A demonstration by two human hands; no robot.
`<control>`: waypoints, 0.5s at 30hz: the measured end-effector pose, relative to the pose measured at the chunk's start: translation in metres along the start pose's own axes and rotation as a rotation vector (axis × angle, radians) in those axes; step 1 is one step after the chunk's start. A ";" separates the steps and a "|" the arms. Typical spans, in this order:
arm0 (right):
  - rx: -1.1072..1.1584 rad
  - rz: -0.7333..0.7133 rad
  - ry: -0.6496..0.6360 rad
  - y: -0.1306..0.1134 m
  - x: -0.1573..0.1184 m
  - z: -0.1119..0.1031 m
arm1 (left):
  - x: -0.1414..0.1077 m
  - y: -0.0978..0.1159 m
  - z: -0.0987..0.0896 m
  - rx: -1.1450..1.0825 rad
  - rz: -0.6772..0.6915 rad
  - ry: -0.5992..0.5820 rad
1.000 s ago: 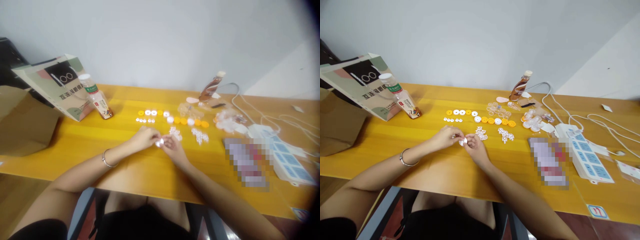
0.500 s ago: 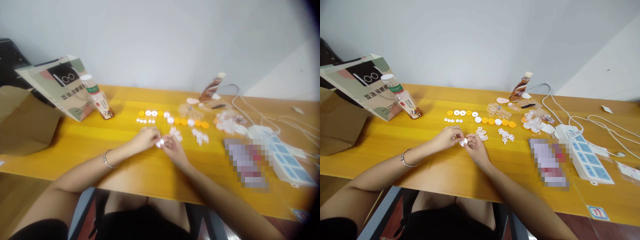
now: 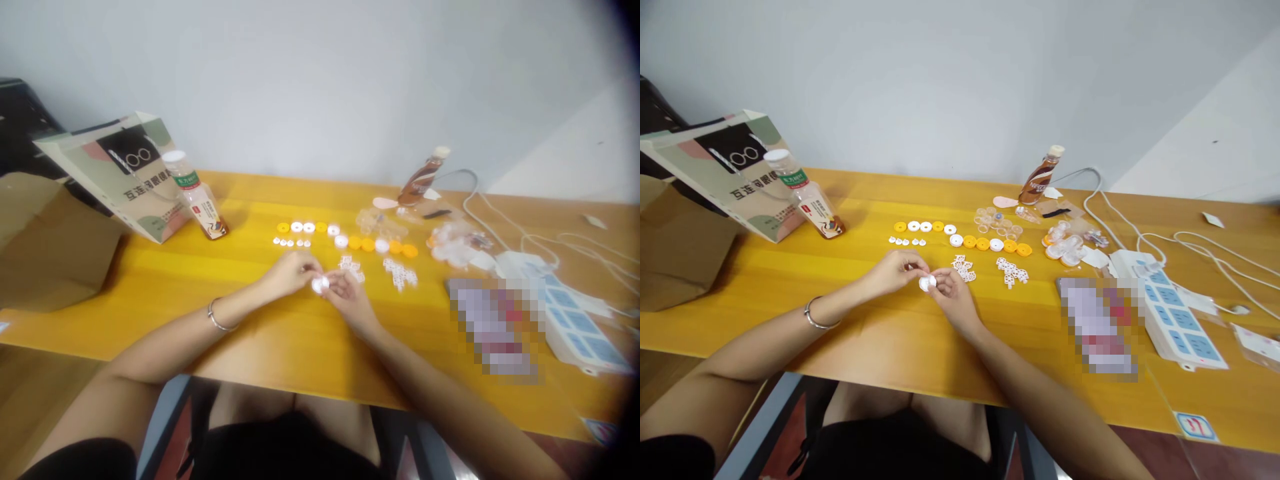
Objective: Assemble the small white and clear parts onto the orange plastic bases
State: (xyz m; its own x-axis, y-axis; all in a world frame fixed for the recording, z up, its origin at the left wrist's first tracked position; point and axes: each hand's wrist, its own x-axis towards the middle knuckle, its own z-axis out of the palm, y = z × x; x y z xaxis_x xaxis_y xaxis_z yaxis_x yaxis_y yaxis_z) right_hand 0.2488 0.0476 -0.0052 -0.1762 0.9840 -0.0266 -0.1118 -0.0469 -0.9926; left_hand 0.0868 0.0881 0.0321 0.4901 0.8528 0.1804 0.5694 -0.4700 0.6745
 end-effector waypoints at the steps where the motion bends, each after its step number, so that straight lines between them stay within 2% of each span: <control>1: 0.010 0.005 -0.002 0.000 0.000 -0.001 | 0.001 -0.001 -0.001 -0.015 0.002 0.020; 7: 0.045 0.024 0.000 0.003 0.000 -0.002 | 0.010 -0.015 -0.010 -0.019 -0.014 0.134; 9: 0.046 0.025 -0.012 0.003 0.000 -0.001 | 0.017 -0.017 -0.012 0.012 0.026 0.148; 13: 0.046 0.042 -0.032 0.005 0.000 0.000 | 0.046 -0.013 -0.005 0.138 0.218 0.057; 15: 0.039 0.055 -0.042 0.006 0.000 0.000 | 0.067 -0.010 0.004 0.221 0.263 0.018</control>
State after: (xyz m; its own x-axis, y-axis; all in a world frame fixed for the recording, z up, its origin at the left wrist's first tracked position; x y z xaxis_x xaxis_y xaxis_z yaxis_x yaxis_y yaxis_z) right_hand 0.2478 0.0472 -0.0108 -0.2237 0.9717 -0.0754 -0.1385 -0.1083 -0.9844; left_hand 0.1162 0.1487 0.0350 0.6286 0.6988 0.3413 0.5550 -0.7105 0.4325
